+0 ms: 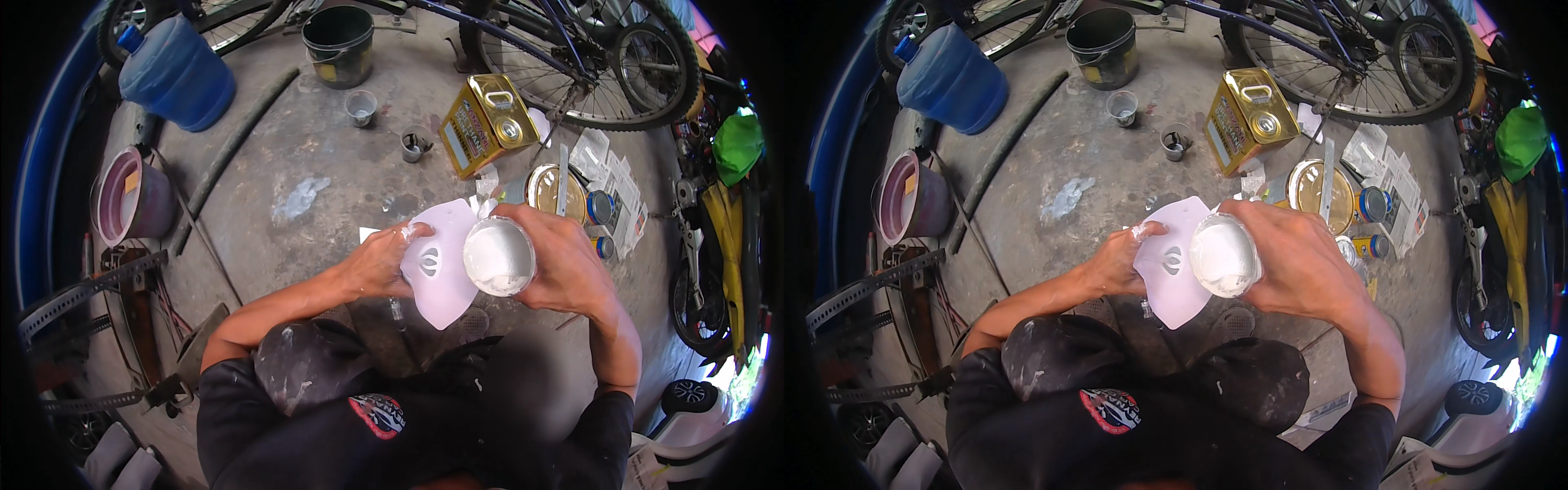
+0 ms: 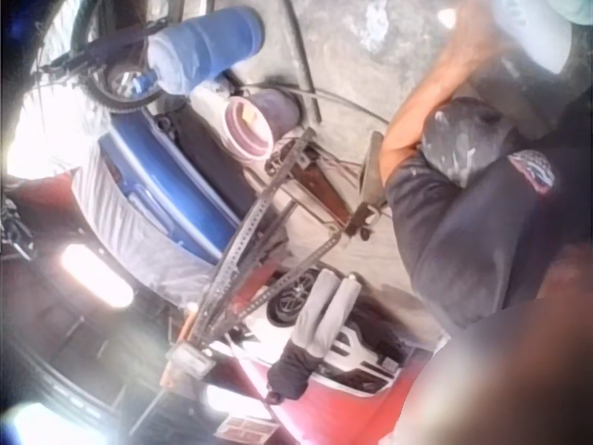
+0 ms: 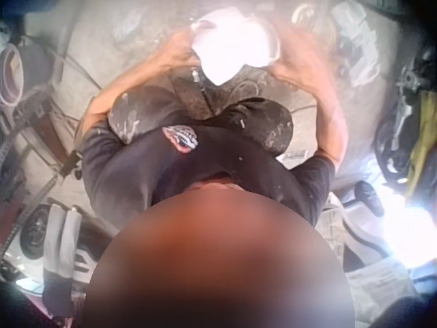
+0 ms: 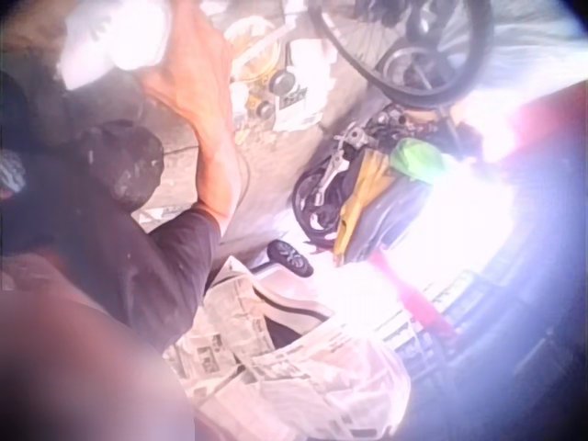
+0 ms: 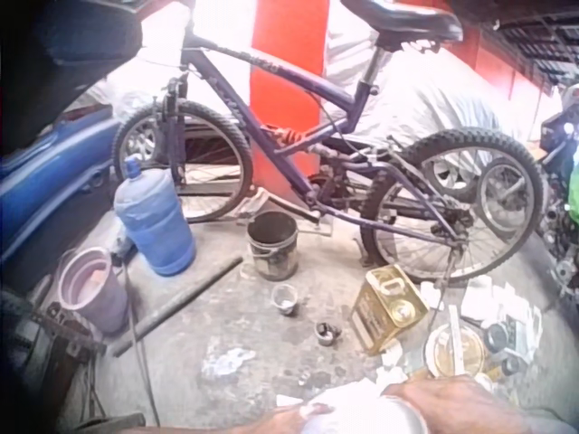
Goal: The person mixes paint in a small container using a metal spatula, then pours it into a spray gun. They then spray paint a car part that is masked with newspaper and tape.
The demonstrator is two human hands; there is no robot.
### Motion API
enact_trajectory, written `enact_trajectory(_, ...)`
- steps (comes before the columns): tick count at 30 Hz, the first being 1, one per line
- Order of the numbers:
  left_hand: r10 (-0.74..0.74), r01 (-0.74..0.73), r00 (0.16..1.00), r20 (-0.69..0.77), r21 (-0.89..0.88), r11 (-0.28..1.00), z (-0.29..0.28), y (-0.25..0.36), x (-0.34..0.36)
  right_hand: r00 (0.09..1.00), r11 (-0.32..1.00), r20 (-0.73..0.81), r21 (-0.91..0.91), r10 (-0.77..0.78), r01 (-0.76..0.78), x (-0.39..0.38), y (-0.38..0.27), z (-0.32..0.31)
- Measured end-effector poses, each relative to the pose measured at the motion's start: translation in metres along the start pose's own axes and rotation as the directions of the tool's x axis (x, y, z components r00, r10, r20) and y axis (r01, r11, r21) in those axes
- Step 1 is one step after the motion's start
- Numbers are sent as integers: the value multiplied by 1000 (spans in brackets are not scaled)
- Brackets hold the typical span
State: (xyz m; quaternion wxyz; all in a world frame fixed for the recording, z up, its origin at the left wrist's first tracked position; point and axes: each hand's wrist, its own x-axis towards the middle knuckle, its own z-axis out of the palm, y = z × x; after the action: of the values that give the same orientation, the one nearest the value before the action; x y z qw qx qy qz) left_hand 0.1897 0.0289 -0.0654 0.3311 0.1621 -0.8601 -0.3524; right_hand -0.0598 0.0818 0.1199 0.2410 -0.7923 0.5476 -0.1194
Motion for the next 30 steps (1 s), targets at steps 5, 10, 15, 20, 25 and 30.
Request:
enact_trajectory(5, 72, -72, 997, -28, -1, 997, 5, -2, 1, 998, 996, 53, -88, 27, -22, 3, -5, -2)
enact_trajectory(10, 117, -115, 993, -22, 44, 992, 6, -3, 1, 998, 993, 63, -116, 10, -3, 5, -7, -2)
enact_trajectory(15, 117, -116, 993, -26, 51, 992, 3, -3, -1, 995, 992, 101, -124, 20, -7, 4, -7, -3)
enact_trajectory(20, 93, -93, 994, -50, 14, 996, 6, -3, -1, 995, 982, 102, -190, 17, 2, 2, -8, -4)
enact_trajectory(25, 85, -84, 996, -27, 36, 996, 6, -2, -1, 993, 978, 115, -209, 18, 6, 0, -8, -6)
enact_trajectory(30, 79, -78, 997, -24, 40, 996, 6, -2, -2, 987, 977, 162, -215, 22, 14, 0, -9, -9)
